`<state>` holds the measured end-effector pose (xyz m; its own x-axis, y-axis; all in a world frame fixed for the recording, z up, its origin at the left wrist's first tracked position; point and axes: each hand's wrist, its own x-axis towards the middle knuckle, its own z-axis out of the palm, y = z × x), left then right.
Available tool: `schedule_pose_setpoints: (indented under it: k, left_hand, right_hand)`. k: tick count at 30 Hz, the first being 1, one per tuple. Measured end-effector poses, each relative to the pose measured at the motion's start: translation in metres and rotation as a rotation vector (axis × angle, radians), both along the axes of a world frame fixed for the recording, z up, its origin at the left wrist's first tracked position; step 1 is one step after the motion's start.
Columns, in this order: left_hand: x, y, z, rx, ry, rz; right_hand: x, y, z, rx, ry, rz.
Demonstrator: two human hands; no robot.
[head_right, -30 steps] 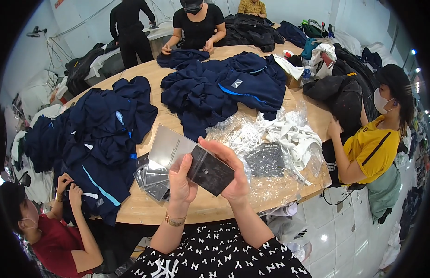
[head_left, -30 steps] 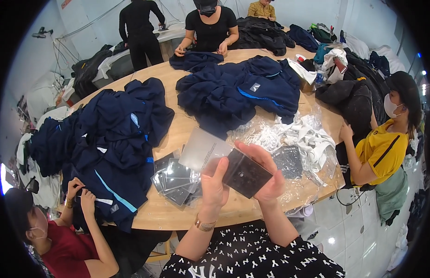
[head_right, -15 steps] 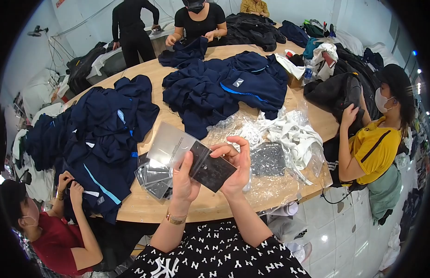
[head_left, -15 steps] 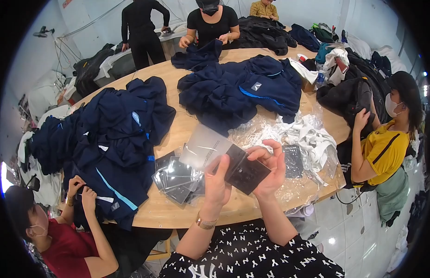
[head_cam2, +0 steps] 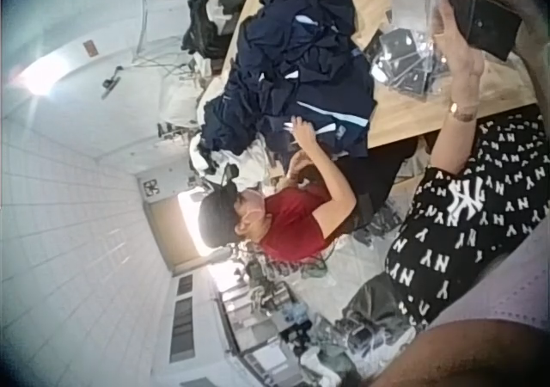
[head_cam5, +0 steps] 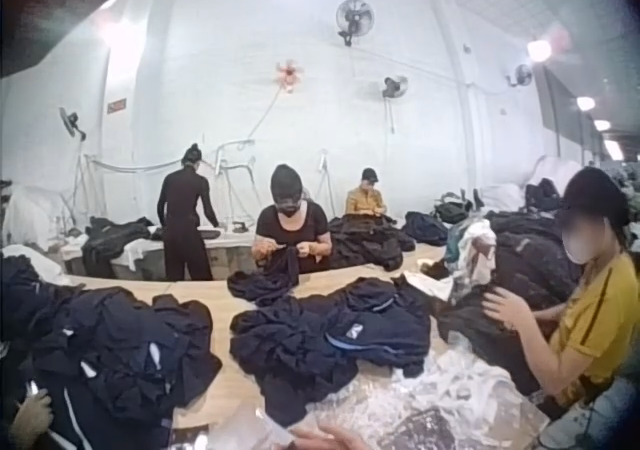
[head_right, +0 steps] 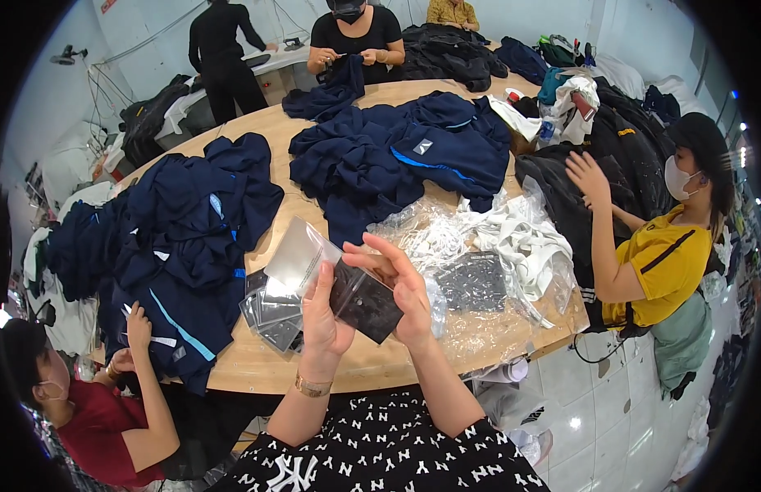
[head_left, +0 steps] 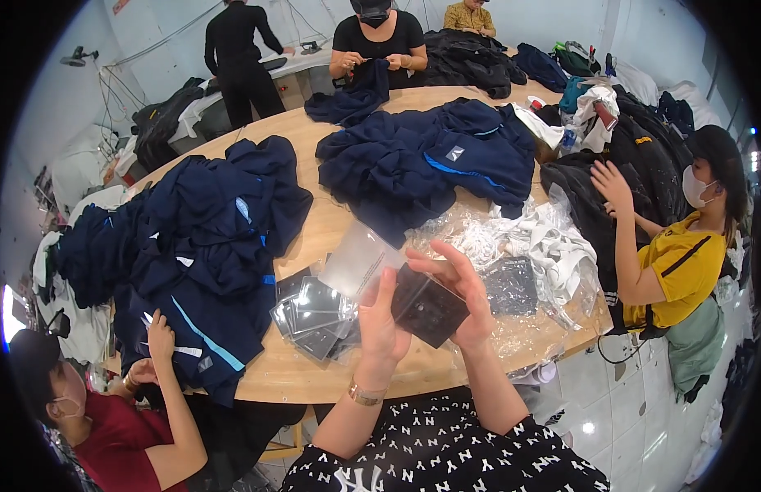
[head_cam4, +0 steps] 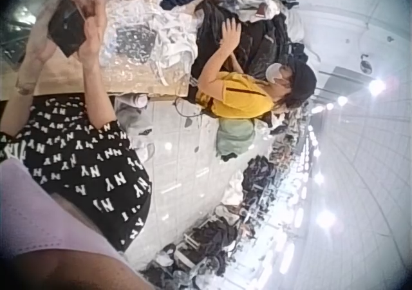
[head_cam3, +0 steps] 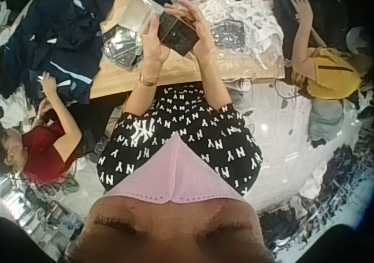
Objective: Inspecting and organizing small black square components in plastic bags on a garment production line table.
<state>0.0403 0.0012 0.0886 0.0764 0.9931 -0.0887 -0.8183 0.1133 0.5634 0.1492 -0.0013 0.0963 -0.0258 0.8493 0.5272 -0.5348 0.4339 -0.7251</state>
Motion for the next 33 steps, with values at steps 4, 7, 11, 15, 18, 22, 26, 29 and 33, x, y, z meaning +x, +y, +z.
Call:
schedule_pose_setpoints:
  k: [4,7,11,15,18,22,26,29,33]
  left_hand:
    - [0.004,0.000,-0.006,-0.019,-0.033,0.007]
    - [0.005,-0.003,-0.005,-0.018,-0.007,-0.016]
    - [0.014,-0.007,-0.007,-0.035,0.034,0.014]
    - [0.014,-0.006,-0.017,-0.120,0.018,-0.028]
    - [0.007,-0.002,-0.019,-0.043,0.032,-0.093]
    - [0.003,-0.001,-0.007,-0.003,0.053,-0.144]
    - [0.001,-0.003,0.004,-0.015,-0.240,-0.265]
    - [0.003,0.000,-0.014,-0.036,-0.218,-0.239]
    - [0.015,-0.008,-0.016,-0.001,-0.033,-0.104]
  right_hand:
    - [0.000,-0.002,-0.005,-0.052,0.123,-0.068]
    - [-0.001,-0.002,-0.012,-0.056,0.252,-0.121]
    - [-0.004,-0.003,-0.010,-0.181,0.256,-0.264]
    - [-0.004,0.002,-0.010,-0.173,0.154,-0.321]
    - [-0.016,0.000,0.009,-0.144,0.216,-0.274]
    - [-0.003,0.001,-0.003,-0.130,0.282,-0.025]
    - [-0.002,0.002,-0.014,0.013,0.168,-0.099]
    - [-0.004,0.003,-0.015,0.031,0.161,-0.100]
    - [-0.005,0.006,-0.021,-0.032,0.315,-0.088]
